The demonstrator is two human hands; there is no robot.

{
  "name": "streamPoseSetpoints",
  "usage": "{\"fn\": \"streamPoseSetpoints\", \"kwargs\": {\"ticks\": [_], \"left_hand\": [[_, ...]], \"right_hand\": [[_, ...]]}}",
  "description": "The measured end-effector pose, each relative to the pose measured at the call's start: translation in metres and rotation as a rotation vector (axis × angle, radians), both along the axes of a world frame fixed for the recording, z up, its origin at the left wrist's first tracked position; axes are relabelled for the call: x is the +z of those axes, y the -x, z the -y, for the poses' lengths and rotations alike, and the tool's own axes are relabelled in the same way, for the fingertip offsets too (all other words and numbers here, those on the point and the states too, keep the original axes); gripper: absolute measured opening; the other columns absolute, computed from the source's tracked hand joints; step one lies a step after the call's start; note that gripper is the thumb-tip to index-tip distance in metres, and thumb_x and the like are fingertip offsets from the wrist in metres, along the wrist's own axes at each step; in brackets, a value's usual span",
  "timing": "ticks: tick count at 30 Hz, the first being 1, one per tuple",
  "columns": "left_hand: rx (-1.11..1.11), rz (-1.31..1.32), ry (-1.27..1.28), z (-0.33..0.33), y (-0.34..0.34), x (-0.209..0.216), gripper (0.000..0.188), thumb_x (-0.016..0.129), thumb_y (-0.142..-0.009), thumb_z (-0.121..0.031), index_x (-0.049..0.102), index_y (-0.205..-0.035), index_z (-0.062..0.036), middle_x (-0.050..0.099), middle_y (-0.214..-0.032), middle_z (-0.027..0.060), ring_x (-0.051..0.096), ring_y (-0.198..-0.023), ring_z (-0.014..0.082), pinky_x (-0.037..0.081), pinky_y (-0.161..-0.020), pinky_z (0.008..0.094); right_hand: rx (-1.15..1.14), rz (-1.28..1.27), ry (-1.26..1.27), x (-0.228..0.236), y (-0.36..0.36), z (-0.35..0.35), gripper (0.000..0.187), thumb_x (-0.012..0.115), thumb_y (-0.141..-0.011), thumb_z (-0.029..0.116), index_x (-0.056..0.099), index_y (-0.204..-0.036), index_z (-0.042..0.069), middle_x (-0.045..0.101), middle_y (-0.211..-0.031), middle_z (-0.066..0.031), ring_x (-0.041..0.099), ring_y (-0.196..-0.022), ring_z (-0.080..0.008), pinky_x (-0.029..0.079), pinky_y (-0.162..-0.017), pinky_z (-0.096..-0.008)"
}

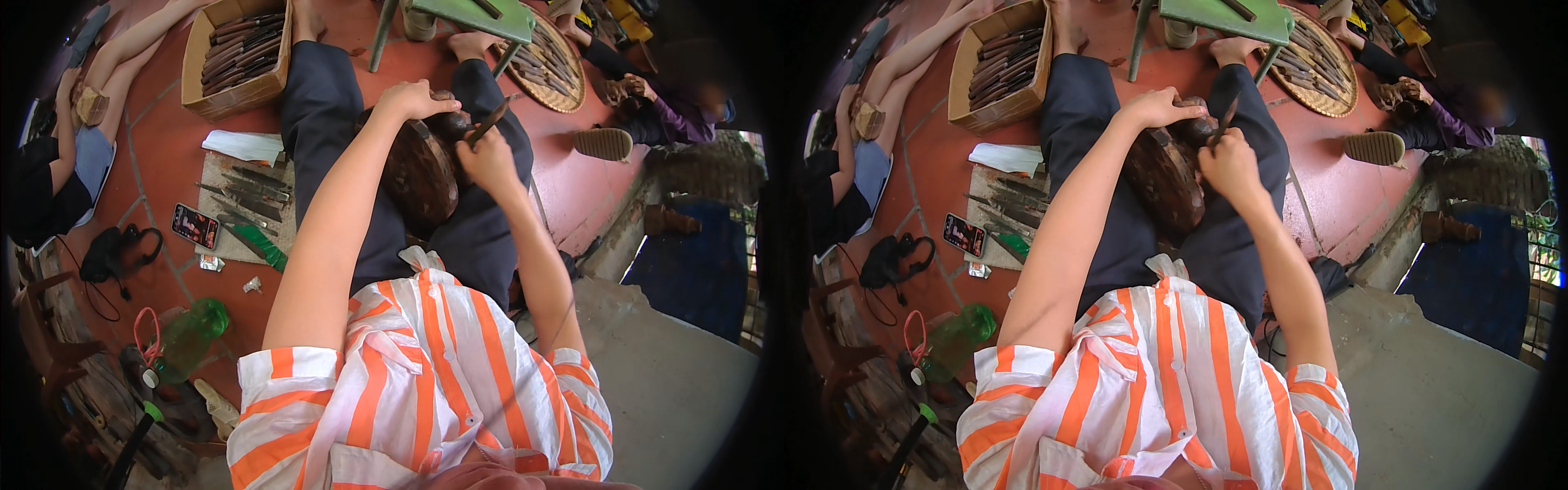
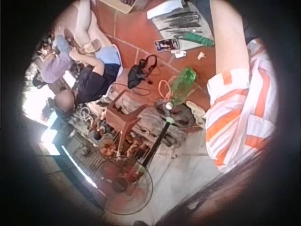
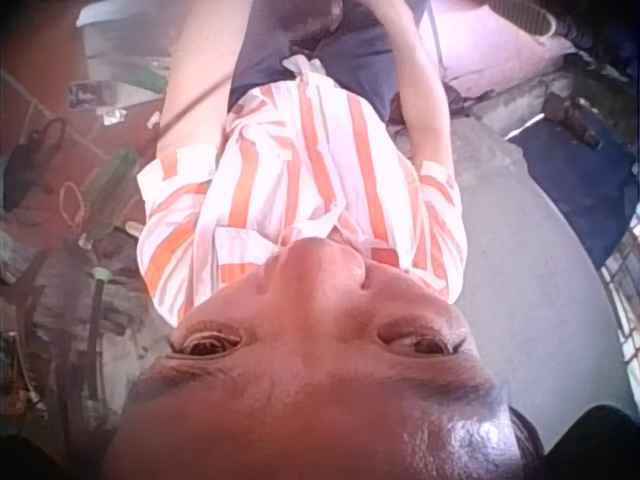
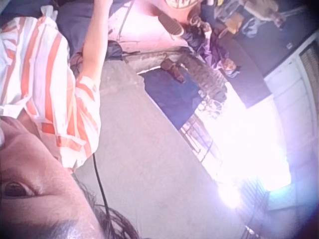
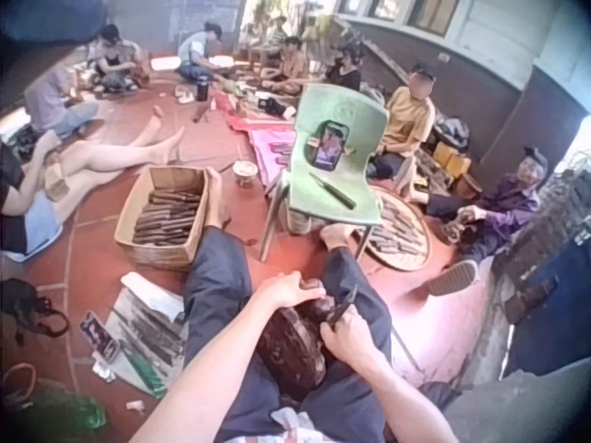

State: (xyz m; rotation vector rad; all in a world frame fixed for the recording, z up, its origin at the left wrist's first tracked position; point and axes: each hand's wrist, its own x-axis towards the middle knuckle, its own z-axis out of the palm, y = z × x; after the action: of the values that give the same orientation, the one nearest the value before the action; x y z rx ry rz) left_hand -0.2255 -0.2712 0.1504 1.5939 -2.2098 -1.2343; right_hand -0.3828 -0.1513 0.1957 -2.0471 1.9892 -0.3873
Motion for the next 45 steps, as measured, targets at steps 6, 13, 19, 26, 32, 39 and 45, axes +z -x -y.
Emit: {"fn": "streamPoseSetpoints", "kwargs": {"ticks": [6,13,19,26,32,39,45], "left_hand": [[-0.012,0.007,-0.019,0.0,-0.001,0.003,0.097,0.058,-0.065,-0.08,0.057,-0.121,-0.0005,0.062,-0.119,0.0185,0.059,-0.113,0.0286,0.044,-0.094,0.0372],[-0.012,0.003,0.012,0.0,0.0,-0.002,0.097,0.058,-0.065,-0.081,0.057,-0.12,-0.0004,0.062,-0.118,0.0192,0.059,-0.112,0.0289,0.045,-0.093,0.0376],[-0.014,-0.024,0.017,0.0,-0.001,0.001,0.102,0.059,-0.061,-0.081,0.057,-0.119,0.0025,0.063,-0.116,0.018,0.06,-0.112,0.0295,0.046,-0.093,0.0406],[-0.011,-0.02,0.003,0.001,0.001,-0.004,0.099,0.058,-0.065,-0.081,0.058,-0.118,0.0016,0.063,-0.117,0.0192,0.059,-0.111,0.0297,0.045,-0.093,0.0387],[-0.017,-0.025,0.017,0.001,-0.001,-0.004,0.099,0.058,-0.064,-0.082,0.058,-0.118,0.0015,0.063,-0.117,0.0189,0.06,-0.111,0.029,0.045,-0.093,0.0388],[-0.02,-0.031,0.013,0.001,-0.002,-0.004,0.099,0.057,-0.064,-0.082,0.058,-0.119,0.0004,0.062,-0.118,0.02,0.059,-0.112,0.0294,0.044,-0.094,0.0387],[-0.024,-0.022,-0.007,0.0,-0.001,-0.002,0.1,0.058,-0.064,-0.082,0.057,-0.121,0.0,0.061,-0.119,0.02,0.058,-0.113,0.0294,0.044,-0.095,0.0388]], "right_hand": [[0.0,-0.181,-0.021,0.002,-0.014,-0.001,0.025,0.061,-0.079,0.021,0.069,-0.085,-0.001,0.055,-0.101,-0.0292,0.062,-0.081,-0.0445,0.053,-0.077,-0.046],[-0.004,-0.136,0.073,-0.003,-0.015,-0.007,0.028,0.061,-0.08,0.026,0.069,-0.086,0.0,0.055,-0.106,-0.0291,0.062,-0.085,-0.0447,0.052,-0.079,-0.0467],[0.063,0.118,0.038,0.003,0.014,0.0,0.026,0.059,-0.078,0.021,0.066,-0.086,-0.002,0.061,-0.095,-0.0268,0.062,-0.086,-0.0414,0.051,-0.077,-0.0457],[0.047,-0.139,0.074,-0.004,-0.013,-0.012,0.023,0.059,-0.081,0.022,0.068,-0.086,0.001,0.056,-0.114,-0.0279,0.062,-0.089,-0.044,0.051,-0.081,-0.0454],[0.124,0.212,-0.019,0.004,0.021,-0.001,0.02,0.061,-0.079,0.02,0.065,-0.082,0.001,0.063,-0.093,-0.0267,0.059,-0.101,-0.041,0.049,-0.086,-0.0458],[0.098,0.212,0.072,-0.006,0.019,-0.013,0.024,0.062,-0.08,0.019,0.066,-0.092,-0.001,0.062,-0.102,-0.028,0.063,-0.091,-0.0401,0.05,-0.081,-0.0423],[0.122,-0.111,0.206,-0.013,-0.001,-0.021,0.019,0.063,-0.081,0.02,0.067,-0.092,0.005,0.058,-0.113,-0.0282,0.058,-0.103,-0.0432,0.047,-0.09,-0.0454]]}}
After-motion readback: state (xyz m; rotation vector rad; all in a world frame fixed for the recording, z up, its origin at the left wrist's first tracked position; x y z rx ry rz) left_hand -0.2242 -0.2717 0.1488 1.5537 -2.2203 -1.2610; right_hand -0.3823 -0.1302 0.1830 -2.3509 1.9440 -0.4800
